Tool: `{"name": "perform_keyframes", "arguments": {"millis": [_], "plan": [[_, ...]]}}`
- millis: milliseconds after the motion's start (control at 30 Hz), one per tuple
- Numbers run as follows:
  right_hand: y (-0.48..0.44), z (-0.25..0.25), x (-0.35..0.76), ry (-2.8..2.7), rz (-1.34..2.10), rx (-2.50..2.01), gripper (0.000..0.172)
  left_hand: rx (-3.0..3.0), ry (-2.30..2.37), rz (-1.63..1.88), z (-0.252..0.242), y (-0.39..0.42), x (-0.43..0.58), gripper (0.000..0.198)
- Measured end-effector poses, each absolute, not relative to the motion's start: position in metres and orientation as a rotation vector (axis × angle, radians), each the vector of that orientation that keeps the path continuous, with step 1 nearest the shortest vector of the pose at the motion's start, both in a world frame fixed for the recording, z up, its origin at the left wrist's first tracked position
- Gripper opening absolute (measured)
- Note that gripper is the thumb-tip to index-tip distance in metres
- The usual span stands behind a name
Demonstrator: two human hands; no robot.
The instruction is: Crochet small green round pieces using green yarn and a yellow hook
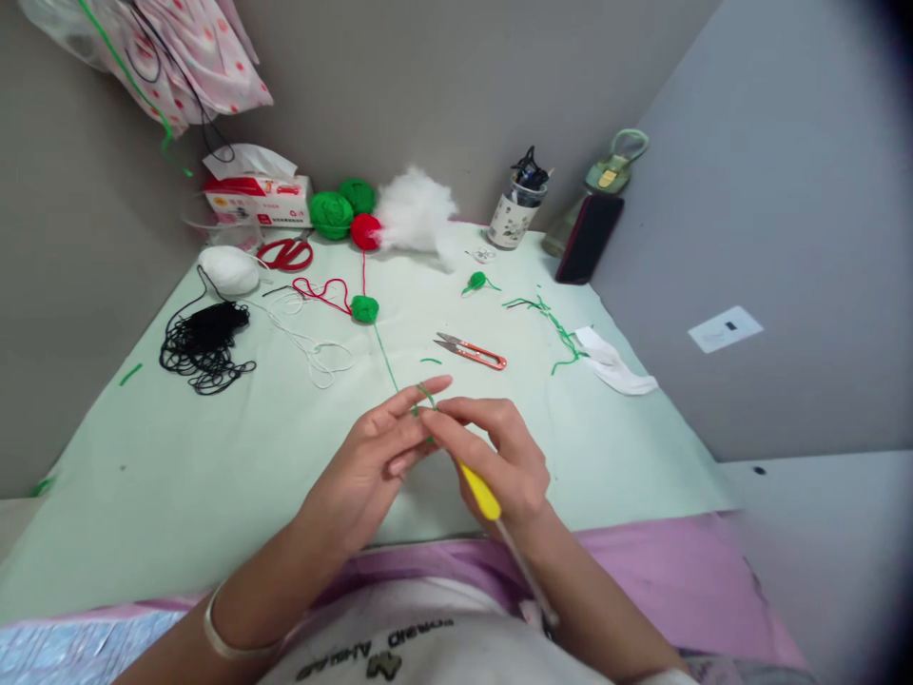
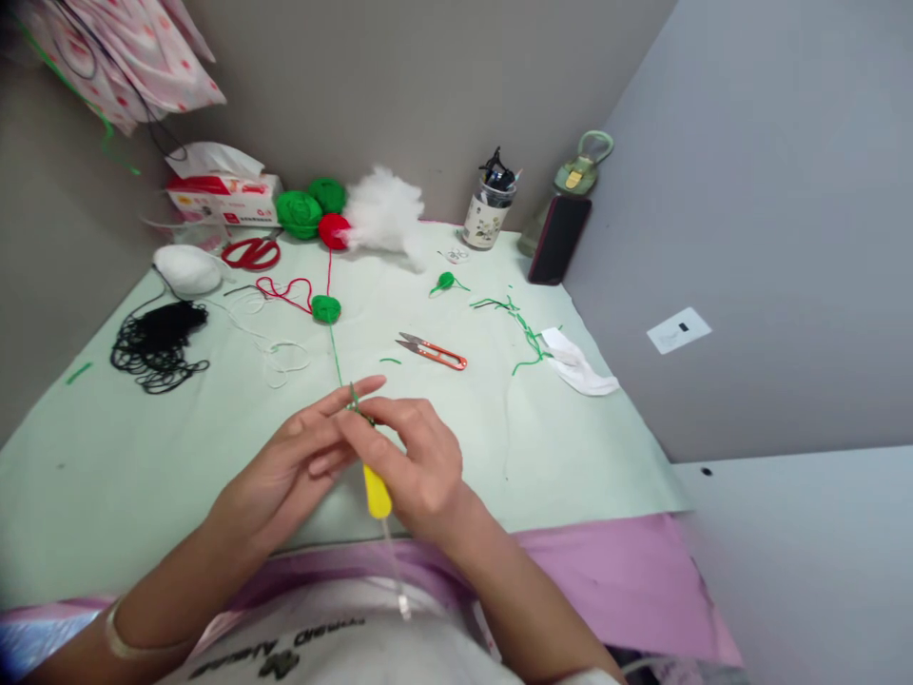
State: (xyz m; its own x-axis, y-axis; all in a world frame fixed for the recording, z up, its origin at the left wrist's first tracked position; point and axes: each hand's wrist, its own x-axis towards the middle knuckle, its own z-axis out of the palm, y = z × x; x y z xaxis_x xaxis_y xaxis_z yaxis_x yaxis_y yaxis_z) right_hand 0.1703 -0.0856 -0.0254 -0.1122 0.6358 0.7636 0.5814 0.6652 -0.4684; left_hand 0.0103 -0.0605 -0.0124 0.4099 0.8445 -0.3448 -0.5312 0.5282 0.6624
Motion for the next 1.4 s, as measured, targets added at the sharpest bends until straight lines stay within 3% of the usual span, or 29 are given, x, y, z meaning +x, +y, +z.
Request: {"name": "perform_keyframes", "arguments": {"millis": [133,233,567,733,900,1000,1067,1233,1400], "plan": [[-0.082,-0.020,0.174,-1.442,0.443,-0.976,0.022,0.426,0.659,0.909,-0.014,-0.056,0.007,0.027],[-0.078,-0.018,0.173,-1.285,0.750,-0.892,0.016,0.543,0.682,0.974,-0.013,-0.058,0.007,0.028],[-0.073,-0.020,0.175,-1.134,1.049,-0.875,0.019,0.841,0.794,0.996,-0.014,-0.064,0.002,0.023],[-0.081,-0.014,0.174,-1.307,0.849,-0.979,0.020,0.896,0.844,1.024,-0.019,-0.064,0.001,0.028],[-0.087,-0.020,0.170,-1.795,0.174,-0.948,0.028,0.939,0.924,1.156,-0.017,-0.067,0.008,0.033],[-0.086,-0.026,0.169,-1.888,-0.107,-0.952,0.031,0.745,0.810,1.041,-0.014,-0.066,0.009,0.045],[-0.085,-0.027,0.170,-1.808,-0.020,-0.946,0.031,0.585,0.731,0.932,-0.012,-0.063,0.008,0.045],[-0.080,-0.018,0.173,-1.341,0.638,-0.887,0.021,0.530,0.690,0.963,-0.011,-0.058,0.005,0.038],[-0.078,-0.018,0.170,-1.391,0.698,-0.901,0.018,0.725,0.715,0.975,-0.011,-0.063,0.008,0.033]]}}
